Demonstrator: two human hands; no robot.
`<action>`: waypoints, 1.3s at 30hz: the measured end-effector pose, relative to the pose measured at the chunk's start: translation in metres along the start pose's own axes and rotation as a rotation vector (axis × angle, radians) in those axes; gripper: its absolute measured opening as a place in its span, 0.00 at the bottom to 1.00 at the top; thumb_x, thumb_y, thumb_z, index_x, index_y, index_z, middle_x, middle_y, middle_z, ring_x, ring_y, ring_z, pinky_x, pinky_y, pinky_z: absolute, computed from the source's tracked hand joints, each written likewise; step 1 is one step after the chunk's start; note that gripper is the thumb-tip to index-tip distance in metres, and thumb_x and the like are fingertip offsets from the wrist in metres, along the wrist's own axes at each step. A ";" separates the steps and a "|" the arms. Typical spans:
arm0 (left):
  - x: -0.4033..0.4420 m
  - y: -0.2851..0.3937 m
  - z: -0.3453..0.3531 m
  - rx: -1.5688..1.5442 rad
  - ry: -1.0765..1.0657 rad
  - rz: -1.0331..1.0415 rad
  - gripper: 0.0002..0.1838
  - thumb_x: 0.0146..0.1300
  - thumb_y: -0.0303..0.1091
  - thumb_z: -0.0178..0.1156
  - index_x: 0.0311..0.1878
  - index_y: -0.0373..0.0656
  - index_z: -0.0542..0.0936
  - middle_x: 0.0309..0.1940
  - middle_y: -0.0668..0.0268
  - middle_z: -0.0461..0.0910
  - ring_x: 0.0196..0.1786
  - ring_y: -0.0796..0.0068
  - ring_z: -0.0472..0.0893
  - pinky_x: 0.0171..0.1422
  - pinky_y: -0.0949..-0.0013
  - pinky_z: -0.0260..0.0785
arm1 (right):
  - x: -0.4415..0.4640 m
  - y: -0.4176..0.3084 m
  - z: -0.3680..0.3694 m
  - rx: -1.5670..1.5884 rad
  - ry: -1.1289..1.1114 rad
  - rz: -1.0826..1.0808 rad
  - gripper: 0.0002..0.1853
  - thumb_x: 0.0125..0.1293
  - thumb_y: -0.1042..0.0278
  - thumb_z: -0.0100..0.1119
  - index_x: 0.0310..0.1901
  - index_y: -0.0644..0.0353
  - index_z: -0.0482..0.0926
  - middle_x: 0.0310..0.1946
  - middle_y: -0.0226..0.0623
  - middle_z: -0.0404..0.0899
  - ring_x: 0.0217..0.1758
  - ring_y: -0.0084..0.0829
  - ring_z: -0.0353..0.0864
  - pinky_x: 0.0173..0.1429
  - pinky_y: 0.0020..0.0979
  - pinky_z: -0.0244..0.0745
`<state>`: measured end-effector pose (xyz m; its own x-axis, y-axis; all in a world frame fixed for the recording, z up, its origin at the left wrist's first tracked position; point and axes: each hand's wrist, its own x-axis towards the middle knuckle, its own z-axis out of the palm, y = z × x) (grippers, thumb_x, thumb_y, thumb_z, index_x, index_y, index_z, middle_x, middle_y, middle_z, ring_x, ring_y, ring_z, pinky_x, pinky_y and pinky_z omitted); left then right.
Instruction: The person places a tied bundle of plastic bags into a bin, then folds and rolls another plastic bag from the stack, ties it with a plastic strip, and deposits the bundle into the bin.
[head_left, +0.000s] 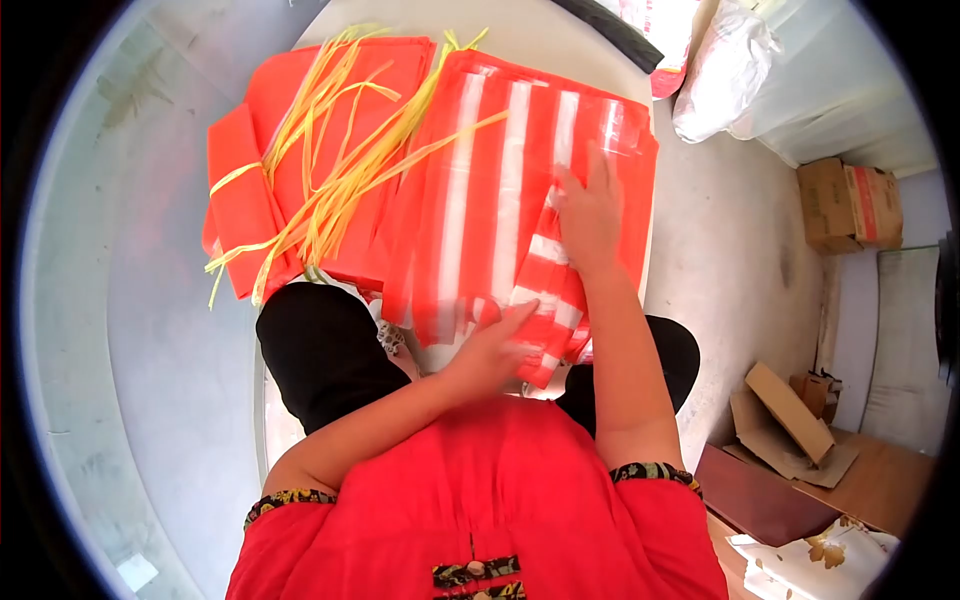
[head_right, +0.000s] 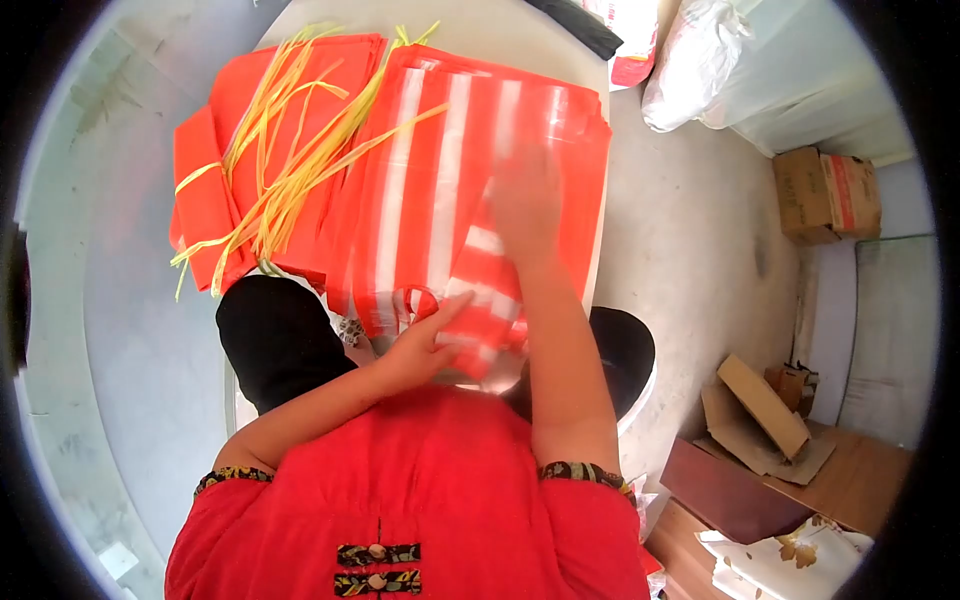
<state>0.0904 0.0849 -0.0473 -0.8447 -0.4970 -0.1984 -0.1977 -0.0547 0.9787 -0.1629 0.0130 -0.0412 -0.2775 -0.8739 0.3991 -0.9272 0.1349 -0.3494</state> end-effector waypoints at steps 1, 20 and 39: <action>0.000 0.000 0.001 -0.018 0.005 0.003 0.42 0.71 0.18 0.55 0.86 0.44 0.54 0.84 0.57 0.61 0.76 0.74 0.69 0.69 0.72 0.72 | 0.003 -0.004 -0.008 -0.188 0.023 -0.042 0.29 0.66 0.76 0.67 0.70 0.56 0.77 0.81 0.49 0.59 0.82 0.52 0.59 0.82 0.45 0.63; -0.013 0.040 0.033 -0.141 -0.148 -0.179 0.42 0.69 0.23 0.60 0.86 0.44 0.57 0.78 0.64 0.69 0.63 0.78 0.78 0.67 0.70 0.72 | -0.141 -0.015 -0.066 0.722 -0.102 0.521 0.53 0.61 0.71 0.76 0.83 0.64 0.52 0.76 0.52 0.63 0.78 0.42 0.68 0.73 0.40 0.74; 0.002 0.019 -0.124 0.638 0.683 0.049 0.25 0.71 0.40 0.64 0.69 0.44 0.80 0.71 0.56 0.77 0.69 0.56 0.78 0.70 0.55 0.72 | -0.160 -0.031 -0.094 1.026 -0.132 0.657 0.54 0.56 0.79 0.71 0.84 0.60 0.52 0.75 0.51 0.66 0.72 0.42 0.74 0.69 0.39 0.79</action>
<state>0.1466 -0.0244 -0.0227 -0.4242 -0.8984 0.1135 -0.5765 0.3646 0.7313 -0.1132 0.1921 -0.0147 -0.5352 -0.8268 -0.1729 0.0239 0.1898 -0.9815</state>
